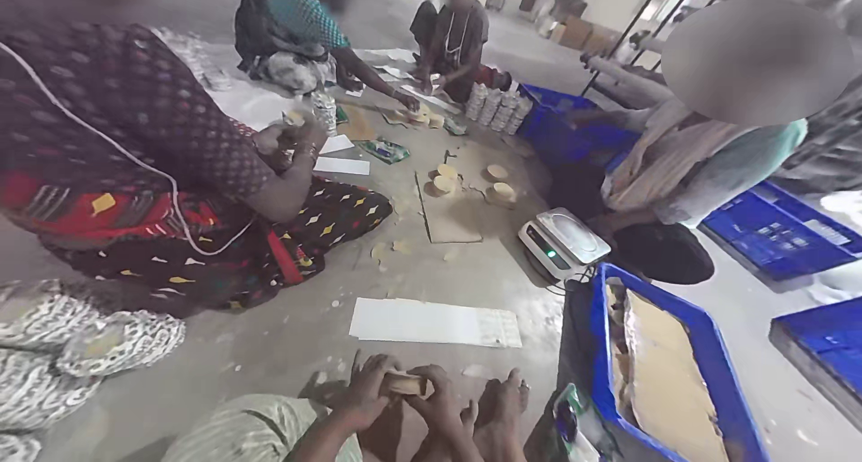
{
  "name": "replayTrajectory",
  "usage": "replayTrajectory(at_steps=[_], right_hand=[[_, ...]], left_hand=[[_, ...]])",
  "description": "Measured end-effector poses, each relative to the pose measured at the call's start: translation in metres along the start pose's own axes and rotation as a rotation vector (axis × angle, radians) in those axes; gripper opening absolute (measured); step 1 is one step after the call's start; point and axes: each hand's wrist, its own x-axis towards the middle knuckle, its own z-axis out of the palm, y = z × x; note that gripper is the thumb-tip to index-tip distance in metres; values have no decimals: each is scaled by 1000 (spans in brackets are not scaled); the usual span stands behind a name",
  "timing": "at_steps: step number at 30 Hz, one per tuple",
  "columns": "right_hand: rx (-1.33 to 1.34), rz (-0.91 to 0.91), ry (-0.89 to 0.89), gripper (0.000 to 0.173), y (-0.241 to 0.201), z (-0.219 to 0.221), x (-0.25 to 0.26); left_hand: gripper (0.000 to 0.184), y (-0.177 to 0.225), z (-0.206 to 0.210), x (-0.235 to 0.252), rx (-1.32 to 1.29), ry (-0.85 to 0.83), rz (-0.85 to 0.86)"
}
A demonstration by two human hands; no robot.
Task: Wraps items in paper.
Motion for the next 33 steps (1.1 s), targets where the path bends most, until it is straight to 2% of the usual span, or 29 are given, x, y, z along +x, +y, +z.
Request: replayTrajectory(at_steps=[1,3,5,7,10,12,14,15,19,22,25,27,28,29,31,33], right_hand=[[-28,33,-25,40,2,0,1],[-117,218,-138,48,11,6,2],[-194,329,-208,47,21,10,7],[-192,243,-164,42,25,9,12],[-100,49,-41,38,18,-3,7],[-115,88,-101,42,15,-8,10],[-171,227,-244,48,21,-3,12],[-177,239,-273,48,28,1,17],[-92,59,-171,40,28,2,22],[-129,92,-188,40,21,-6,27],[-20,144,-178,54,38,4,21],[67,140,-166,78,43,6,28],[74,153,-183,85,44,6,28],[66,172,-211,81,43,4,28],[18,138,-225,53,44,1,33],[5,65,-191,38,45,-11,51]], left_hand=[[62,0,4,-1,34,-5,35],[69,1,18,3,148,-82,47],[58,3,24,14,216,-140,2],[47,3,17,19,142,-112,-27],[51,1,2,13,72,-43,-54],[60,-3,6,15,122,-36,-3],[61,0,16,17,188,-141,3],[57,2,17,21,204,-188,-21],[51,-1,8,21,130,-95,-77],[57,-2,10,22,125,-68,-61],[54,3,20,20,153,-115,-126],[52,13,15,25,185,-114,-193],[52,16,14,24,187,-130,-216],[53,17,14,23,176,-140,-219],[63,11,10,24,121,-148,-201],[78,-6,4,30,-50,-49,-175]])
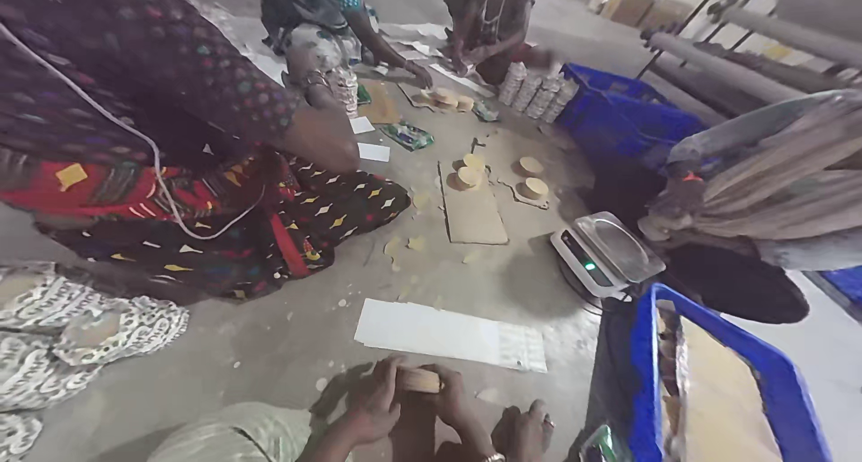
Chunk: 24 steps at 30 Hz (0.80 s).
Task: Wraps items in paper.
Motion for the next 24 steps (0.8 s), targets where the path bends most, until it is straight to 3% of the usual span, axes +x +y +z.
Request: replayTrajectory(at_steps=[2,4,6,8,11,12,15,18,20,24], right_hand=[[34,-41,70,38,-2,-18,25],[60,-63,101,40,-1,-30,54],[51,-71,65,41,9,-34,82],[39,-52,15,41,21,-33,97],[41,-109,-5,40,37,-34,104],[34,-134,-7,41,41,-35,102],[19,-154,20,44,52,-35,95],[24,-200,58,43,59,-34,97],[33,-218,78,42,62,-31,97],[41,-209,79,42,64,-32,95]], left_hand=[[73,-14,-12,12,-219,243,-75],[61,-20,-24,31,-276,518,-319],[71,-20,-40,52,-133,529,-602],[71,-15,-46,68,-2,469,-725],[39,-24,-40,86,-24,555,-649],[41,-24,-37,87,-48,581,-641],[74,-19,-30,88,11,610,-710],[56,-9,-31,94,55,528,-701],[48,-9,-32,92,-118,578,-634],[23,-15,-31,83,-499,902,-474]])
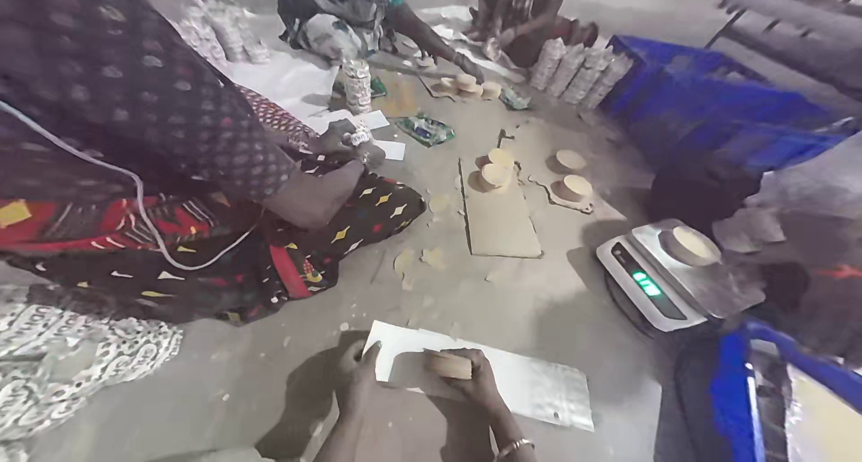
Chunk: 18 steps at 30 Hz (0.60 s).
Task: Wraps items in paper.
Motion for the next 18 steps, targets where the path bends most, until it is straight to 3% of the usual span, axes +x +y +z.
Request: replayTrajectory(at_steps=[3,8,12,15,18], right_hand=[[-1,20,-12,43,-5,-1,0],[17,27,-15,44,-1,-2,-1],[21,13,-20,43,2,-1,1],[37,11,-7,41,1,-1,-1],[26,-11,-5,43,0,-1,-2]], left_hand=[[28,8,-4,-13,-248,30,-69],[34,-17,29,-30,-1011,-90,-231],[41,-24,44,-30,-921,-138,-298],[41,-13,42,-46,-706,-156,-70],[39,-22,50,-68,-295,-203,482]])
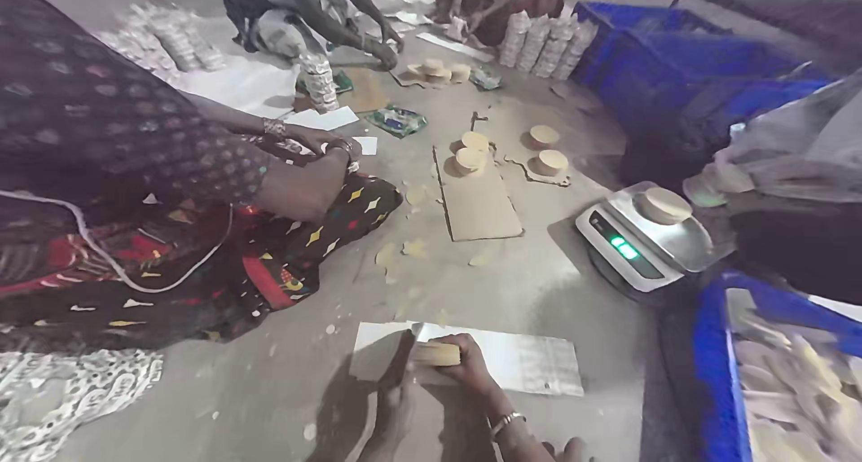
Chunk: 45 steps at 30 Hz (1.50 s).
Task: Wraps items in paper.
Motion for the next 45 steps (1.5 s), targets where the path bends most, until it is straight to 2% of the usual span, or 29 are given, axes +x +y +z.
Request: replayTrajectory(at_steps=[2,4,5,6,10,18,21,22,24,25,26,27,28,29,30,31,33,34,38,40,41,43,45], right_hand=[[7,6,-1,44,-3,-1,0],[13,24,1,45,-7,-3,0],[9,28,1,46,-8,-4,0],[6,28,1,46,-8,-4,0],[-6,7,5,45,-8,-4,0],[-1,21,-79,41,-8,-7,2],[-16,11,-145,41,-10,-8,6],[-41,44,-156,42,-14,-9,6],[-137,254,-188,56,-33,-14,5],[-165,396,-166,68,-49,-17,0],[-124,502,-66,76,-63,-15,-11],[17,563,150,79,-75,-7,-28],[247,633,407,75,-87,8,-44],[515,737,635,60,-103,25,-57],[771,852,753,40,-116,44,-66],[1037,967,729,35,-123,63,-73],[1589,1044,539,70,-130,86,-72],[1754,986,534,80,-133,89,-64],[1905,673,855,77,-110,64,-22],[1914,517,947,60,-90,47,-19],[1867,465,985,49,-84,39,-21],[1680,449,993,39,-87,23,-29],[1302,492,992,32,-106,16,-37]], left_hand=[[43,-15,6,2,249,-126,346],[62,-22,4,3,423,-203,514],[76,-22,0,3,472,-242,527],[80,-21,-2,2,482,-261,523],[45,-13,-3,10,510,-224,533],[33,11,-18,50,651,-513,509],[37,20,-15,55,657,-608,457],[37,23,-13,55,670,-627,436],[39,30,-10,59,700,-659,394],[38,33,-9,62,712,-681,383],[37,35,-8,64,719,-701,374],[36,39,-7,66,724,-715,361],[34,45,-5,67,728,-724,339],[33,50,-2,68,718,-713,348],[33,56,0,67,699,-698,374],[32,63,2,65,679,-685,412],[32,81,4,60,630,-680,490],[32,90,5,56,604,-677,524],[32,109,-5,49,503,-609,622],[33,106,-14,53,464,-579,662],[33,103,-18,56,453,-573,669],[32,97,-23,58,454,-565,660],[32,93,-25,54,470,-556,635]])
